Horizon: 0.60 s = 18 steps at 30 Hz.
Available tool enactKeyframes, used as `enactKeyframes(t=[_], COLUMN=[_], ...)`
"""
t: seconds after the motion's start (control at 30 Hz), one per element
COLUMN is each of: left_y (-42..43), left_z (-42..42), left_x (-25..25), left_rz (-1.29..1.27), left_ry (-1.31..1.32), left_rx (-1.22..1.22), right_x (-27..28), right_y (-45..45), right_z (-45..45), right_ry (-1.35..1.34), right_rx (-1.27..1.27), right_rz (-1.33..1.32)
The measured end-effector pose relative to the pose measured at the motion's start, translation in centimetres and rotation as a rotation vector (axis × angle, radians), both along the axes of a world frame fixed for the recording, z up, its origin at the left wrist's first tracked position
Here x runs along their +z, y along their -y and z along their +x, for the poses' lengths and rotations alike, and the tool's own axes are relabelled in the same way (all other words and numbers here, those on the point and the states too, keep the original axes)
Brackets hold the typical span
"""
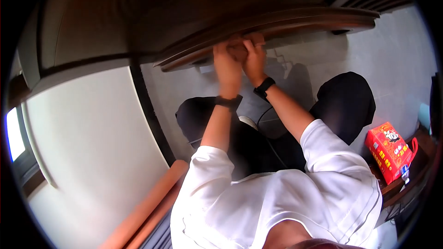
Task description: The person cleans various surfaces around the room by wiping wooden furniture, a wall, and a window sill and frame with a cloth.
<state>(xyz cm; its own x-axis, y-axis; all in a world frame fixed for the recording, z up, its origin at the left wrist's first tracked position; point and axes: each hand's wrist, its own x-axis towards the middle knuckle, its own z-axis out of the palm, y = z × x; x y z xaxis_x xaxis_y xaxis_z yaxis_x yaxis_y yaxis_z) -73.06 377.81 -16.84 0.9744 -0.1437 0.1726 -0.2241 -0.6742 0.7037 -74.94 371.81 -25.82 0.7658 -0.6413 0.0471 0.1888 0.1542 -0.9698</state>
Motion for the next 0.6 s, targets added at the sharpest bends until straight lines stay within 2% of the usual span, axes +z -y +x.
enactKeyframes(t=[0.1,0.17,0.23,0.3,0.37,0.47,0.5,0.6], left_y=[-4.7,-6.9,-6.5,-5.2,-3.8,-1.3,-0.6,0.3], left_z=[1.0,1.6,1.6,1.3,1.2,0.9,0.6,-0.2], left_x=[-1.9,-3.5,-2.7,-2.6,-2.6,-2.6,-2.5,-2.0], left_rz=[-0.024,-0.052,-0.069,-0.109,-0.154,-0.082,-0.120,-0.161], left_ry=[0.055,0.064,0.072,0.048,-0.002,-0.051,-0.068,-0.107], left_rx=[0.045,0.057,0.053,0.053,0.047,0.025,0.035,-0.014], right_x=[-0.3,-0.6,0.1,0.1,0.0,0.9,1.5,2.4], right_y=[-3.5,-4.2,-4.0,-3.0,-1.5,0.9,1.5,3.3], right_z=[1.1,1.3,1.3,0.9,0.4,-0.2,-0.8,-1.0], right_ry=[-0.064,-0.055,-0.134,-0.219,-0.303,-0.284,-0.325,-0.430], right_rx=[0.051,0.034,0.111,0.144,0.123,0.085,0.071,0.121], right_rz=[-0.276,-0.645,-0.331,-0.331,-0.626,-0.415,-0.675,-0.562])
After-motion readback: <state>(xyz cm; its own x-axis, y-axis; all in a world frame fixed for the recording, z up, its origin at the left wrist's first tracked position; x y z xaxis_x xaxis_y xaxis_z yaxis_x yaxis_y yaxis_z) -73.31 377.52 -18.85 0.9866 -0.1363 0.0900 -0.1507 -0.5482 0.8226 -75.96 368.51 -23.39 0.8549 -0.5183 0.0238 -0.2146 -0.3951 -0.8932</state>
